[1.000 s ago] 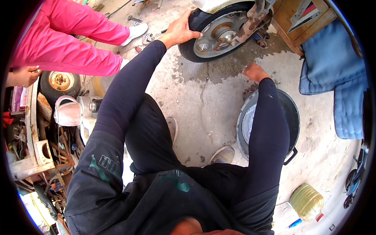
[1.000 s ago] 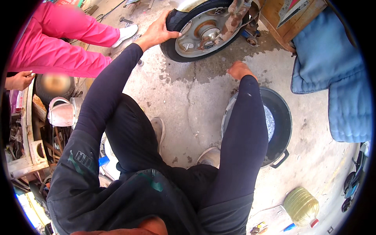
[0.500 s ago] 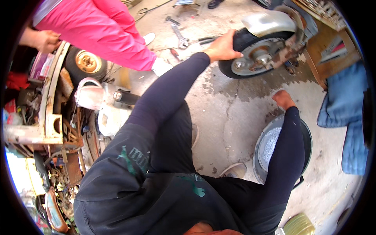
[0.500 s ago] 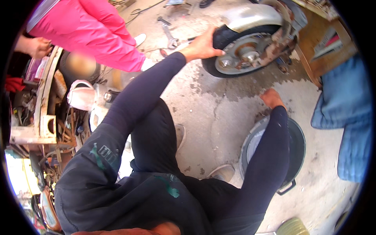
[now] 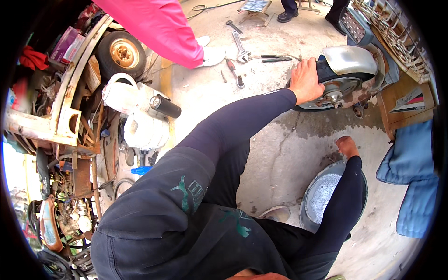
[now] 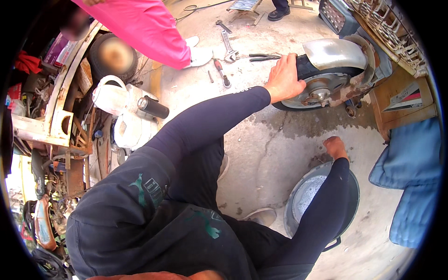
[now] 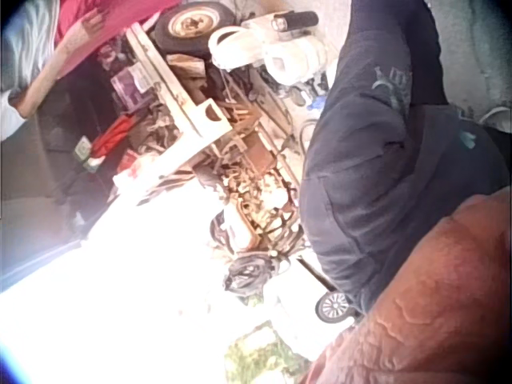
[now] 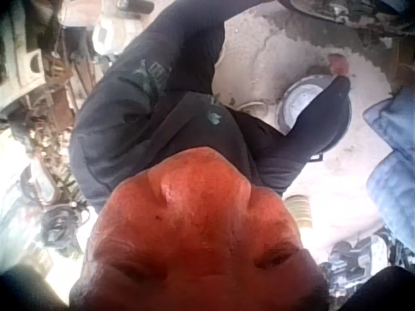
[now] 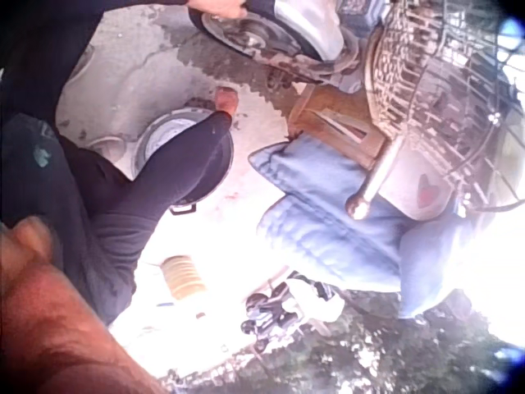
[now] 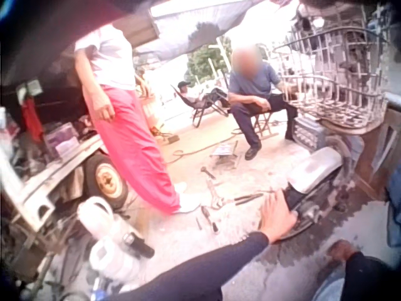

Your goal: The person works on a motorcycle tire, repeatedly rotating and inspecting the wheel while applying a liquid from a yellow bottle to the tire surface. The person uses a wrench to adjust components on the wheel hub and continues to rub the tire with their hands.

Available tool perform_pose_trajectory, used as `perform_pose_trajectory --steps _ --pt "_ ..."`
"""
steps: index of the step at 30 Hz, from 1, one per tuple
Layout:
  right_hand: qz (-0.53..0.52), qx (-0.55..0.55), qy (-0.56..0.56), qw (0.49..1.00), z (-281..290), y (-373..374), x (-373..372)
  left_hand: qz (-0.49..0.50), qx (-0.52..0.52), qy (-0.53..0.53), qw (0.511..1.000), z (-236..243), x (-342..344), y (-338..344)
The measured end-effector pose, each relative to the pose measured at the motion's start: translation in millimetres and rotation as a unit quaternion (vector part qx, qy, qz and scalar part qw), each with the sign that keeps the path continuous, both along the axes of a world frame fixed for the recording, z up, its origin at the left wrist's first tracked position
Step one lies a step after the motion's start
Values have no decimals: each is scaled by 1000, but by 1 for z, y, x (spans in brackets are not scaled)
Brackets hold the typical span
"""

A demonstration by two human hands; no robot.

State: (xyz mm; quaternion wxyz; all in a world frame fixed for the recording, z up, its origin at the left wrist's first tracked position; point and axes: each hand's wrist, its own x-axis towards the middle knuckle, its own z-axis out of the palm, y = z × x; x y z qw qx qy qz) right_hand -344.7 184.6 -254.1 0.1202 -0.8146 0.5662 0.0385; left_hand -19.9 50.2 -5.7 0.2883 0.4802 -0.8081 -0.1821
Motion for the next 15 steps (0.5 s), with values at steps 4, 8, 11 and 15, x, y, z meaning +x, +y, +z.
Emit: perform_pose_trajectory --steps 4,8,11,15 --pt "95 -51 121 987 -7 11 -24 -36 -10 18 999 1 -4 -5" --pt "-178 -10 -38 983 21 5 11 -71 0 -5 997 1 15 -19" --pt "-381 -23 -129 915 88 8 53 -137 25 13 990 2 21 -34" --pt "-461 13 -72 885 151 0 78 -127 29 21 991 -4 18 -39"
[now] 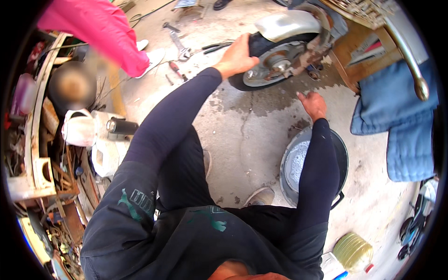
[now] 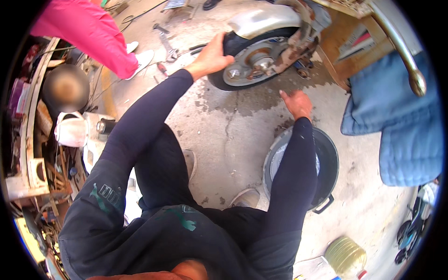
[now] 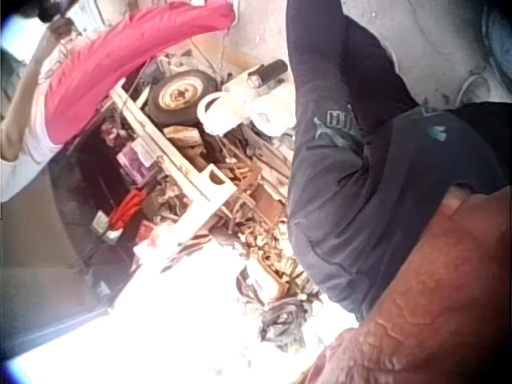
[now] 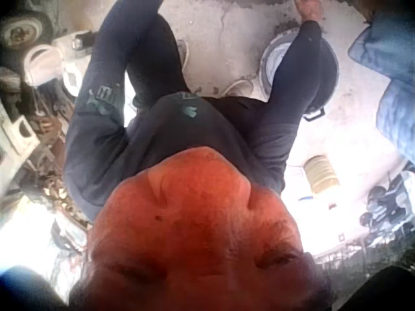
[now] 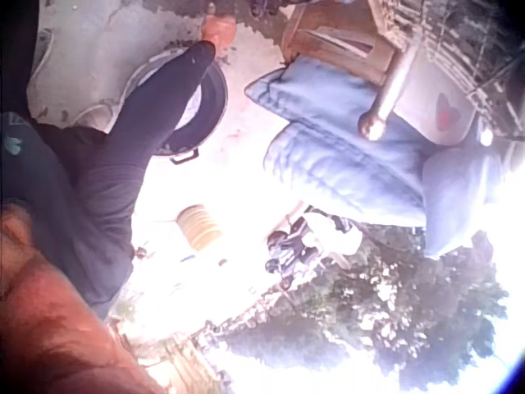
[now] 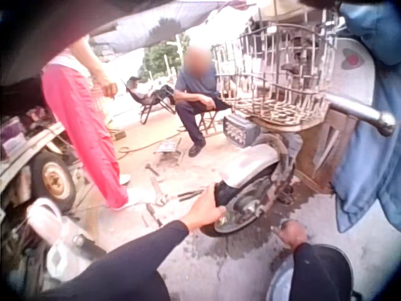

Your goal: The person works on a motorcycle tire, repeatedly rotating and inspecting the wheel while applying a liquid from a yellow bottle to the tire surface. The person uses a wrench to adjust components on the wheel hub and continues to rub the tire with their hands.

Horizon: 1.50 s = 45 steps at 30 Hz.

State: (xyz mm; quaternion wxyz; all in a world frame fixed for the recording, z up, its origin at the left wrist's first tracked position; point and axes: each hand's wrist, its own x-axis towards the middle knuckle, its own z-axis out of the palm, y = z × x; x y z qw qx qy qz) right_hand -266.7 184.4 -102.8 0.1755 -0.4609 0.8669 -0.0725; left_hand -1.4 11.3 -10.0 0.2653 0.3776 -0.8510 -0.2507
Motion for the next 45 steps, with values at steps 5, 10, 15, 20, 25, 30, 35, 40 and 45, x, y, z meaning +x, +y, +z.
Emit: perform_pose_trajectory --steps 5,10,15,20,25,30,35,40,45 --pt "-61 -56 31 996 8 -1 0 -10 37 -3 999 5 -3 3" --pt "-90 -70 23 993 20 1 6 -60 145 85 984 6 2 -7" --pt "-101 -76 -19 992 24 -3 3 -48 297 188 935 13 5 -4" --pt "-95 -85 -49 991 32 -6 5 -59 362 228 902 16 4 -5" --pt "-77 -56 -31 995 38 -7 12 -58 346 206 914 15 6 -6" --pt "-68 -21 -28 997 33 -3 14 -73 296 144 941 14 13 -6" --pt "-36 -24 -17 999 6 0 0 -73 162 76 981 12 2 -7" --pt "-49 -17 -111 992 -27 16 0 -44 9 3 999 1 -2 -10" --pt "-265 64 -120 955 -86 -25 17 -84 -4 12 996 -6 -10 -19"
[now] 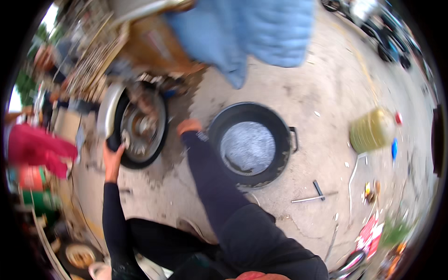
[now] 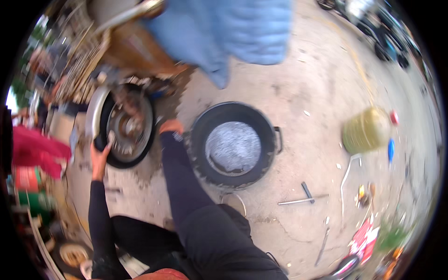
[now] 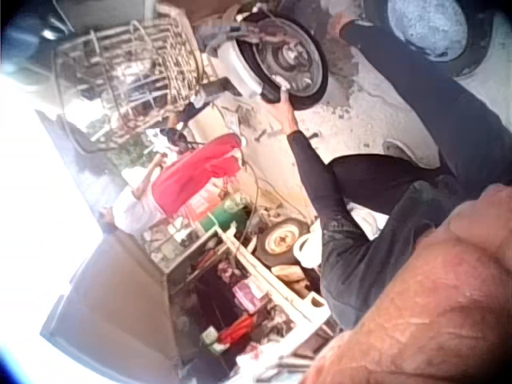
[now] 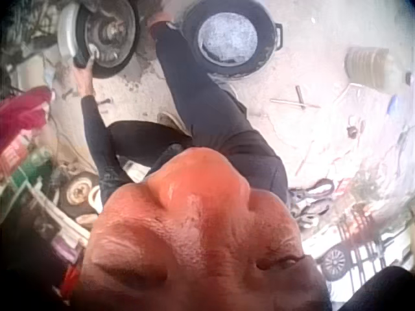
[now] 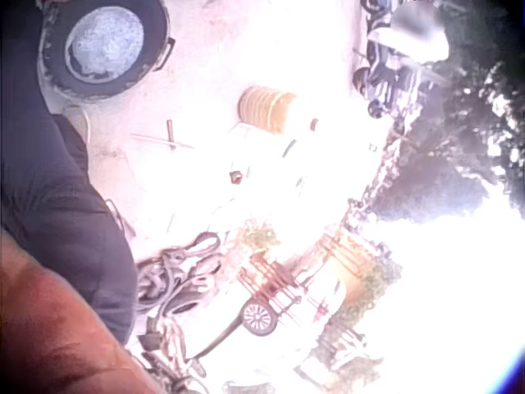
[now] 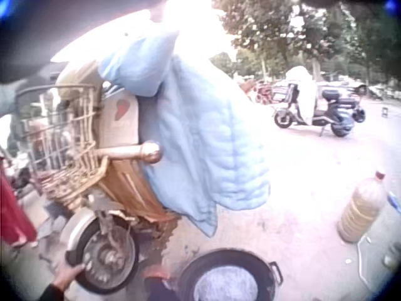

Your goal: The person works on a motorcycle tire, repeatedly rotating and inspecting the wheel while applying a liquid from a yellow bottle to the tire surface. The person uses a wrench to adjust components on the wheel hub and continues to rub the tire with their hands.

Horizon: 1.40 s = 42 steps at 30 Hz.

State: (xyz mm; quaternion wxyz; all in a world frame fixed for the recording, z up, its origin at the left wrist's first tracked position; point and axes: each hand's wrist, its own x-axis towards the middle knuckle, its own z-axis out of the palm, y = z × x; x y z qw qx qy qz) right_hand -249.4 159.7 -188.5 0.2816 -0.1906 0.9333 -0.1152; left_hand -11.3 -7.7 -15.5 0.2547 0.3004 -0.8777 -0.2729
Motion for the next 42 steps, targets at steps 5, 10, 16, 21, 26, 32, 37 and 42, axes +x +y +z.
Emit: perform_pose_trajectory --steps 5,10,16,21,26,32,37,42 --pt "71 -60 -32 995 52 22 0 31 60 -17 998 2 6 5" --pt "44 -469 228 852 134 61 -11 97 -4 -12 995 -14 9 -10" --pt "-74 -559 596 572 307 173 -123 91 10 23 996 -13 1 17" --pt "-362 -568 377 636 290 258 -206 103 25 24 994 -9 1 26" --pt "-252 -675 13 694 263 177 -170 108 61 -14 992 0 3 33" --pt "-368 -664 121 640 263 125 -146 103 51 -22 993 7 -2 52" --pt "-405 -667 102 617 268 128 -147 120 66 -27 990 0 6 44" --pt "-412 -662 112 615 272 127 -142 124 55 -12 991 -4 6 31"
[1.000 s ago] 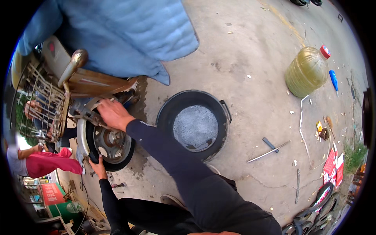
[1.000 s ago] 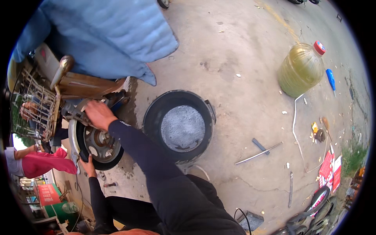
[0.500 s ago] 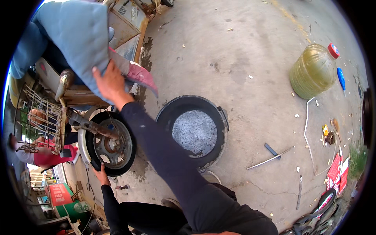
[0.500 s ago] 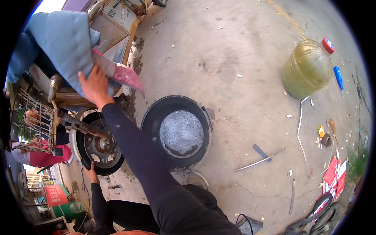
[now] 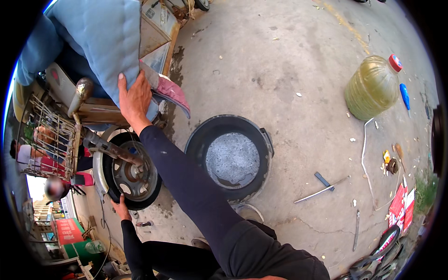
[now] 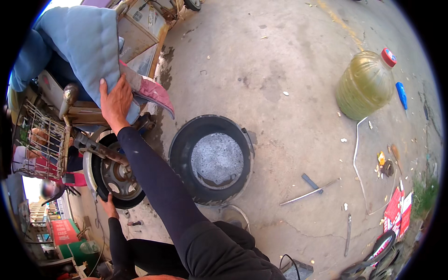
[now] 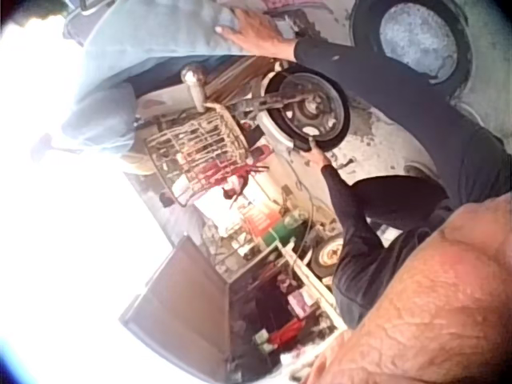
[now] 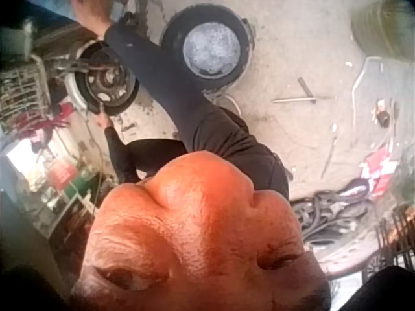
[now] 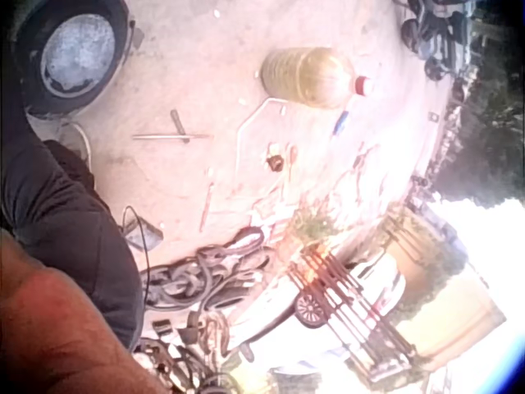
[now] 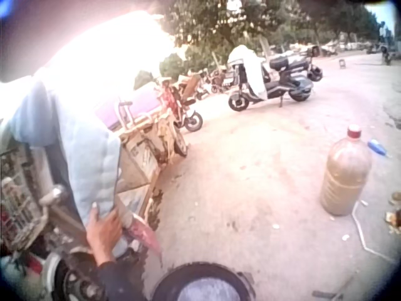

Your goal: The person works on a motorcycle tire, repeatedly rotating and inspecting the wheel while applying a liquid from a yellow bottle to the tire surface. The person uses a wrench to adjust components on the wheel hub and continues to rub the tire with their hands.

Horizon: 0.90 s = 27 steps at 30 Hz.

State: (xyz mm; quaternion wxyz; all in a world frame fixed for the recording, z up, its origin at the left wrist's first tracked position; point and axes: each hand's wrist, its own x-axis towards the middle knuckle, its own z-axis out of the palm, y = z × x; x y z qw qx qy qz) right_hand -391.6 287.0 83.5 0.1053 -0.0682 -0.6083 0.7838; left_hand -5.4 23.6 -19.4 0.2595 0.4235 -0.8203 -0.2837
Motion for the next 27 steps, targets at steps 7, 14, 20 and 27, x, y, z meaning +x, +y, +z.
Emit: perform_pose_trajectory --steps 7,14,20,27 --pt "-76 49 -21 996 10 -2 4 -21 17 18 999 3 3 1" --pt "-105 65 -19 992 18 -9 1 -41 29 4 999 5 0 1" --pt "-144 76 36 986 35 -4 2 -44 39 -1 998 3 3 -10" --pt "-97 46 74 992 33 -10 0 -27 58 14 998 -1 0 -15"
